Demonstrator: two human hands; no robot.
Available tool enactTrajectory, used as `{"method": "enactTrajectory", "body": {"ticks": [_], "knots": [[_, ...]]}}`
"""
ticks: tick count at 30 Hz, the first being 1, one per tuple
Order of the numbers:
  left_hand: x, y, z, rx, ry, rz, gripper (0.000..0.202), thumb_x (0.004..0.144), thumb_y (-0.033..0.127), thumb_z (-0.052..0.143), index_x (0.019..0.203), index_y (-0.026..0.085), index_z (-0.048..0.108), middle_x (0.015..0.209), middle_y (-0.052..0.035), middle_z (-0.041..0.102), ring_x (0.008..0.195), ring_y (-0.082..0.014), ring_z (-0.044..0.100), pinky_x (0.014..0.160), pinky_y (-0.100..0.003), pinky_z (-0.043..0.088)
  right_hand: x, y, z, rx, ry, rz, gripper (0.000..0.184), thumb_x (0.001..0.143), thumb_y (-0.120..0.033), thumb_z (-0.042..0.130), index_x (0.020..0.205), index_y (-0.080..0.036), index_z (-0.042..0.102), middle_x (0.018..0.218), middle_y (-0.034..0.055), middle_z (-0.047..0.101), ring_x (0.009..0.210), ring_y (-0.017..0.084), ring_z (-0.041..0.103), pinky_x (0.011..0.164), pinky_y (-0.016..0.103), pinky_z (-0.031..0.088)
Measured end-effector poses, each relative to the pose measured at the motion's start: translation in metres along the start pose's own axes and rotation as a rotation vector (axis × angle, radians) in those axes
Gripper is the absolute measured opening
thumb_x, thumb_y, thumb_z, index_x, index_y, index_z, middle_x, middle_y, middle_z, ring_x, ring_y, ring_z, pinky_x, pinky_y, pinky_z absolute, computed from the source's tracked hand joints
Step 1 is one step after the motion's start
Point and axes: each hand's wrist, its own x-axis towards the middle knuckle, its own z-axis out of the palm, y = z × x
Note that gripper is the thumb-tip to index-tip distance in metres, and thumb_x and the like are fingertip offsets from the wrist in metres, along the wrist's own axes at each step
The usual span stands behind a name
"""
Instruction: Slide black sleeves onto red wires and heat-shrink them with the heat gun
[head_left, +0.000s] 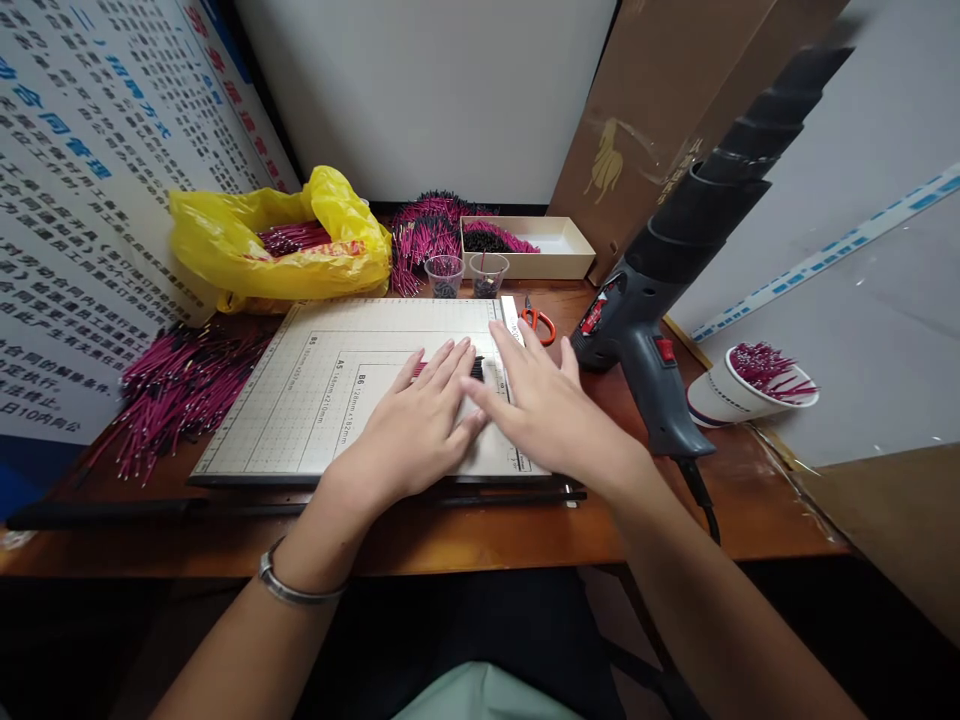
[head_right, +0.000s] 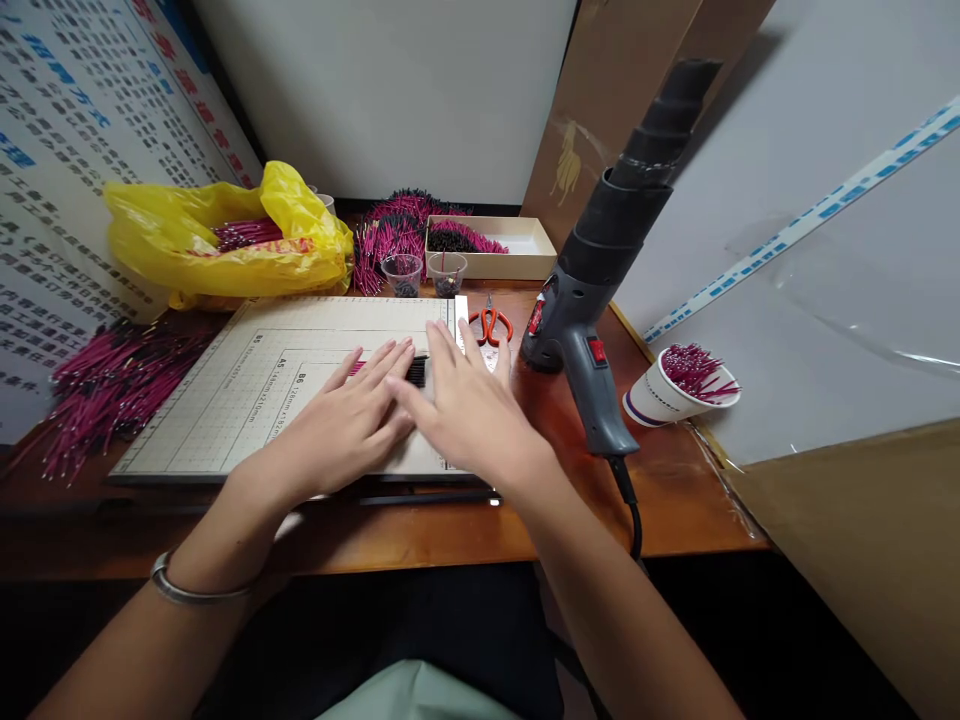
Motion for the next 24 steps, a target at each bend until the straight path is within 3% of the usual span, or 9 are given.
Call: {"method": "enactTrajectory", "body": {"ticks": [2,4,6,8,10,12,16,19,24], "knots": [[0.008,-0.005,-0.014,-0.012,0.1,-0.021,0.071,0.106,0.047,0.03,0.165,0.009,0.02,0.173,-0.0108,0.019,0.163,-0.0232,0.016,0.136,-0.049,0.009,0.007,0.007,-0.008,0.045,0.06,-0.014,0.069,0.105,-0.051,0.033,0.162,-0.012,0.032,0.17,0.0134,0.028,0.164,0.031,0.008,0.129,0.068,0.001],[0.023,-0.01,-0.036,-0.027,0.24,-0.027,0.065,0.105,0.048,0.035,0.161,0.015,0.034,0.172,-0.0085,0.028,0.161,-0.0246,0.023,0.135,-0.051,0.009,0.019,0.011,-0.016,0.108,0.11,-0.026,0.057,0.105,-0.041,0.038,0.156,-0.016,0.044,0.167,0.0119,0.036,0.163,0.032,0.014,0.128,0.07,0.003],[0.046,-0.015,-0.062,-0.064,0.348,-0.018,0.047,0.103,0.043,0.04,0.136,0.02,0.064,0.158,-0.0073,0.053,0.148,-0.0265,0.045,0.128,-0.048,0.027,0.034,0.014,-0.022,0.183,0.147,-0.009,0.047,0.102,-0.029,0.045,0.147,-0.02,0.055,0.167,0.0082,0.037,0.162,0.033,0.019,0.128,0.071,0.003],[0.074,-0.017,-0.086,-0.131,0.359,-0.01,0.037,0.099,0.036,0.046,0.109,0.016,0.075,0.118,-0.0102,0.075,0.112,-0.0242,0.067,0.101,-0.038,0.048,0.048,0.018,-0.025,0.233,0.154,0.008,0.039,0.096,-0.019,0.049,0.132,-0.019,0.064,0.167,0.0077,0.039,0.16,0.032,0.025,0.129,0.068,0.008],[0.103,-0.018,-0.102,-0.199,0.323,0.037,0.032,0.096,0.033,0.051,0.095,0.012,0.075,0.086,-0.0077,0.072,0.08,-0.0176,0.063,0.077,-0.032,0.046,0.06,0.023,-0.023,0.272,0.143,0.006,0.036,0.093,-0.015,0.052,0.126,-0.017,0.066,0.166,0.0108,0.039,0.159,0.028,0.029,0.132,0.06,0.014],[0.128,-0.017,-0.108,-0.217,0.277,0.157,0.031,0.094,0.03,0.055,0.08,0.009,0.072,0.068,-0.003,0.06,0.065,-0.0118,0.05,0.068,-0.029,0.037,0.065,0.03,-0.017,0.322,0.119,0.004,0.043,0.09,-0.016,0.054,0.133,-0.014,0.061,0.169,0.0141,0.033,0.161,0.025,0.026,0.134,0.052,0.014],[0.145,-0.023,-0.09,-0.203,0.112,0.371,0.031,0.089,0.026,0.06,0.062,0.011,0.064,0.054,0.0029,0.044,0.056,-0.0081,0.035,0.066,-0.029,0.03,0.064,0.046,-0.003,0.447,0.04,0.003,0.075,0.087,-0.023,0.058,0.158,-0.016,0.035,0.175,0.0134,0.013,0.165,0.024,0.002,0.135,0.048,0.009],[0.127,-0.037,-0.063,-0.398,0.137,0.303,0.027,0.085,0.03,0.061,0.064,0.013,0.065,0.059,0.0007,0.054,0.059,-0.01,0.043,0.065,-0.029,0.032,0.063,0.052,0.006,0.534,-0.001,0.005,0.084,0.086,-0.027,0.057,0.163,-0.021,0.026,0.176,0.0098,0.007,0.164,0.022,-0.006,0.135,0.048,0.005],[0.084,-0.067,-0.029,-0.593,0.093,0.206,0.03,0.083,0.041,0.061,0.078,0.014,0.073,0.073,-0.0035,0.07,0.066,-0.0136,0.057,0.066,-0.027,0.042,0.065,0.05,0.011,0.609,-0.012,0.068,0.089,0.086,-0.029,0.057,0.165,-0.014,0.02,0.176,0.0116,-0.003,0.164,0.025,-0.007,0.134,0.048,-0.001]]}}
